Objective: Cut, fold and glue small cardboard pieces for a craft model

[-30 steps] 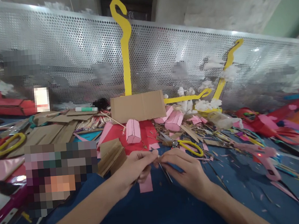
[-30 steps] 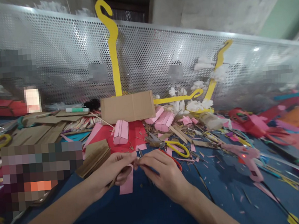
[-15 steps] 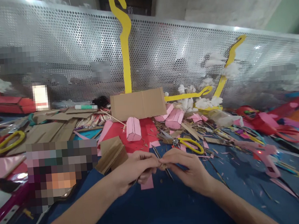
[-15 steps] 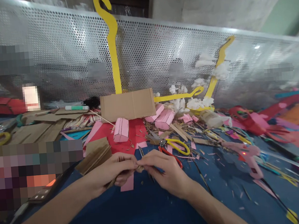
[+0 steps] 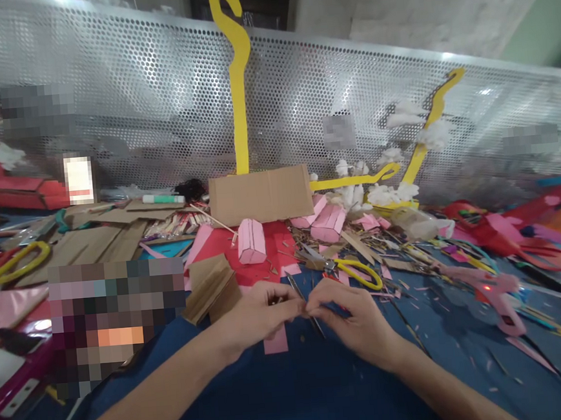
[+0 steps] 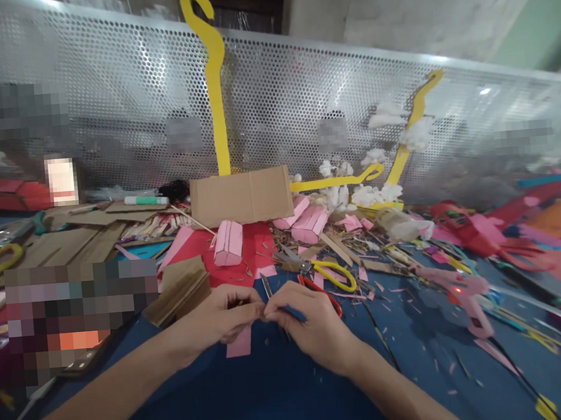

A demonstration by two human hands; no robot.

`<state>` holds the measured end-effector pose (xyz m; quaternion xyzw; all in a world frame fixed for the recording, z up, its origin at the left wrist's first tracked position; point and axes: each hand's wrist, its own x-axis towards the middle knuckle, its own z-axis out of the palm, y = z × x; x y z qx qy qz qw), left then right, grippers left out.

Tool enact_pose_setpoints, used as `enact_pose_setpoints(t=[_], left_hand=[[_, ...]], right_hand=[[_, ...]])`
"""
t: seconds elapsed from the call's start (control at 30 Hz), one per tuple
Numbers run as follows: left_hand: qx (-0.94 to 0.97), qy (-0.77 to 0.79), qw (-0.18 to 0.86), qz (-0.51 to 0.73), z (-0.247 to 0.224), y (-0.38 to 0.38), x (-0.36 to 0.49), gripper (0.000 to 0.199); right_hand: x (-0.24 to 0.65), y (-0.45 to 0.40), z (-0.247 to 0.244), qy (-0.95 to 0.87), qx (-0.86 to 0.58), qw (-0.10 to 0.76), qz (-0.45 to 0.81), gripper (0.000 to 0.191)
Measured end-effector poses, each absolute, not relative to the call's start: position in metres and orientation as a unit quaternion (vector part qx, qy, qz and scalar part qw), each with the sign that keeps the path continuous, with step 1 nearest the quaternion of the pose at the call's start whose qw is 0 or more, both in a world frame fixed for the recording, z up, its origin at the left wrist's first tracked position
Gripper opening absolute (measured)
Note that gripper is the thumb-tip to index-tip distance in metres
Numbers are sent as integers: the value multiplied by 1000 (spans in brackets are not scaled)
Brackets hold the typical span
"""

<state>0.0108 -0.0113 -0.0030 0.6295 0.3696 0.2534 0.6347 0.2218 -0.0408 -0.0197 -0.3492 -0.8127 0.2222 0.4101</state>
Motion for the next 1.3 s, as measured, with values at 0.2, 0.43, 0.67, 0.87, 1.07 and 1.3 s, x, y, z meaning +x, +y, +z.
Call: enact_pose_setpoints(t=[0.2,0.43,0.67,0.87,1.07,1.3], left_hand=[[764,366,449,286,-4,-15,11,23],[811,386,333,286,-3,-24,12,20],[793,374,365,312,-2,-18,11,25],[710,394,433,392,-9,-10,14,29],[704,393,436,401,-14,-10,16,32],[768,377,377,356,-7,-16,14,35]], right_hand=[[217,-41,-22,-747,-451,379,310,20],[215,-37,-27,-716,-444,406,353,18],[213,-37,-27,-713,-443,437,323,15],[206,-42,-27,-734,-451,477,175,8],[203,-44,-28,-726,-447,506,132,15],[208,-41,-25,-735,-470,458,174,13]])
